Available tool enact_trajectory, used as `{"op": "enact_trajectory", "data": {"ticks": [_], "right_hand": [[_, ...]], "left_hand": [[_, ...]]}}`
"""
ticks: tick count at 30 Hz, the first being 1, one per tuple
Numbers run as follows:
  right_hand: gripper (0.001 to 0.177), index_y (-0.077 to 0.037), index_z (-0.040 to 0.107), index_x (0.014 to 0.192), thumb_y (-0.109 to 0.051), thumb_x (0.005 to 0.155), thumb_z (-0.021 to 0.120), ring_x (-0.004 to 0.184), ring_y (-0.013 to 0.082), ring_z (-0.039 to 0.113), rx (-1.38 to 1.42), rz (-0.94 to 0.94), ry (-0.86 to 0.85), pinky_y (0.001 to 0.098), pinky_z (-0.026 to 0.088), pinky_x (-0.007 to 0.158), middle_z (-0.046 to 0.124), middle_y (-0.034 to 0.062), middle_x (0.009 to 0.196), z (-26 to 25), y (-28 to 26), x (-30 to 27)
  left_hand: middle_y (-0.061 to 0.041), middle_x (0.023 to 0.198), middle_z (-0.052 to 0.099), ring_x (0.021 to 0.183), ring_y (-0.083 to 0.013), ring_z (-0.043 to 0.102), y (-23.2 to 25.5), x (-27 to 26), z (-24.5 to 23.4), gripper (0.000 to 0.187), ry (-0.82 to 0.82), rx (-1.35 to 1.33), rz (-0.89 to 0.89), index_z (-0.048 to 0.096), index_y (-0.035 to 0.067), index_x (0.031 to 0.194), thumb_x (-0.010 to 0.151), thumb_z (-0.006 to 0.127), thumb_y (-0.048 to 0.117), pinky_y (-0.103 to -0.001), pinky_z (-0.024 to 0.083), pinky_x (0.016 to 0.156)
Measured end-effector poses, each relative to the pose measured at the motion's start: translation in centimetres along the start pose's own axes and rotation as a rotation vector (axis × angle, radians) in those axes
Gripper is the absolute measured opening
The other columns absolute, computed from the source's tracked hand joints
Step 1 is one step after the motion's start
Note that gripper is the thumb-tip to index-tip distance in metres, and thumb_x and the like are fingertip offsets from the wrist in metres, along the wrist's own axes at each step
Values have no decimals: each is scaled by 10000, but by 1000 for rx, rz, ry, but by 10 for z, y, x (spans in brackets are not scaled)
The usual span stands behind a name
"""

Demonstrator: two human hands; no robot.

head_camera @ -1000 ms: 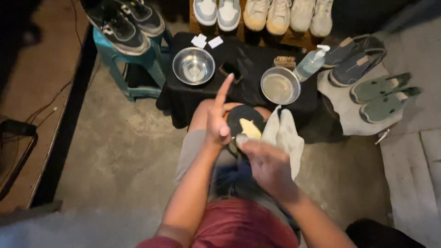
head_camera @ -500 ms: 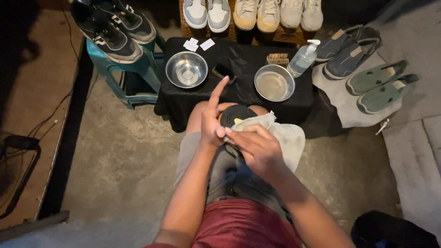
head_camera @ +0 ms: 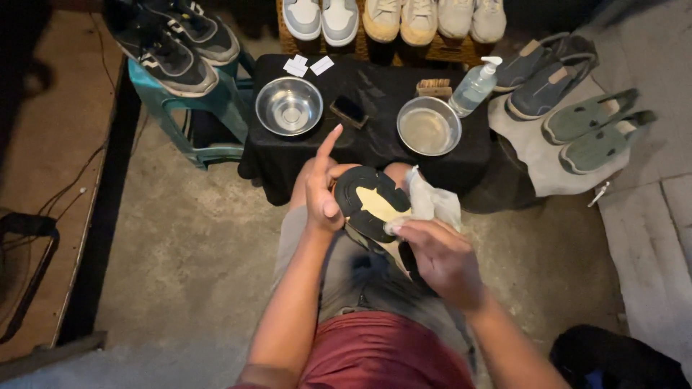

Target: The person cleans the sole of a sneaker using a small brush and a cloth. They scrub the sole with the brush, then wipe it with the cloth, repeating the process to remove dirt.

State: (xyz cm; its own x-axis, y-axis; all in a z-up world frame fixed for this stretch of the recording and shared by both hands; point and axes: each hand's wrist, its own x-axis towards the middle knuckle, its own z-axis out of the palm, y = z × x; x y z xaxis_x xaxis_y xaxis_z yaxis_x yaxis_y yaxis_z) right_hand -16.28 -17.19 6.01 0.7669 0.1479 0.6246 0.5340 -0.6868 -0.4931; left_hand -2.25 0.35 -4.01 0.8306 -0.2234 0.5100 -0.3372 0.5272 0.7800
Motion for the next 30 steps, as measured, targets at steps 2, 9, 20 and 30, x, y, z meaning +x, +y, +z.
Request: {"op": "enact_trajectory", "data": {"ticks": [2, 9, 20, 30], "right_hand": [[203, -145, 789, 1038, -53, 973, 620, 693, 215, 681, 30, -32, 76, 327, 595, 661, 743, 12, 966, 13, -9, 17], [226, -129, 770, 1057, -66, 1009, 559, 812, 247, 726, 25, -113, -16, 336, 600, 681, 754, 23, 1020, 34, -14, 19], [101, -159, 770, 882, -102, 927, 700, 725, 237, 721, 96, 95, -56, 346, 589, 664, 764, -25, 889, -7, 20, -19], [223, -148, 779, 991, -19, 991, 598, 700, 270, 658, -17, -271, 170, 380, 547, 644, 710, 44, 863, 40, 12, 84]], "left_hand": [[-136, 998, 773, 862, -133, 725, 7, 4, 6, 1458, -6, -13, -12, 207, -50, 1595, 558, 650, 873, -227, 598, 737], [-102, 981, 772, 825, -89, 704, 8, 4, 0, 1419, -68, 58, -7, 200, -56, 1595, 618, 629, 880, -195, 581, 686], [-156, 997, 765, 852, -147, 727, 1, 0, -3, 1424, -26, -22, 10, 196, -93, 1578, 621, 646, 861, -229, 590, 745], [-226, 987, 759, 946, -274, 725, -27, -7, -21, 1506, -149, 12, 207, 149, -206, 1530, 562, 829, 725, -391, 577, 937]]}}
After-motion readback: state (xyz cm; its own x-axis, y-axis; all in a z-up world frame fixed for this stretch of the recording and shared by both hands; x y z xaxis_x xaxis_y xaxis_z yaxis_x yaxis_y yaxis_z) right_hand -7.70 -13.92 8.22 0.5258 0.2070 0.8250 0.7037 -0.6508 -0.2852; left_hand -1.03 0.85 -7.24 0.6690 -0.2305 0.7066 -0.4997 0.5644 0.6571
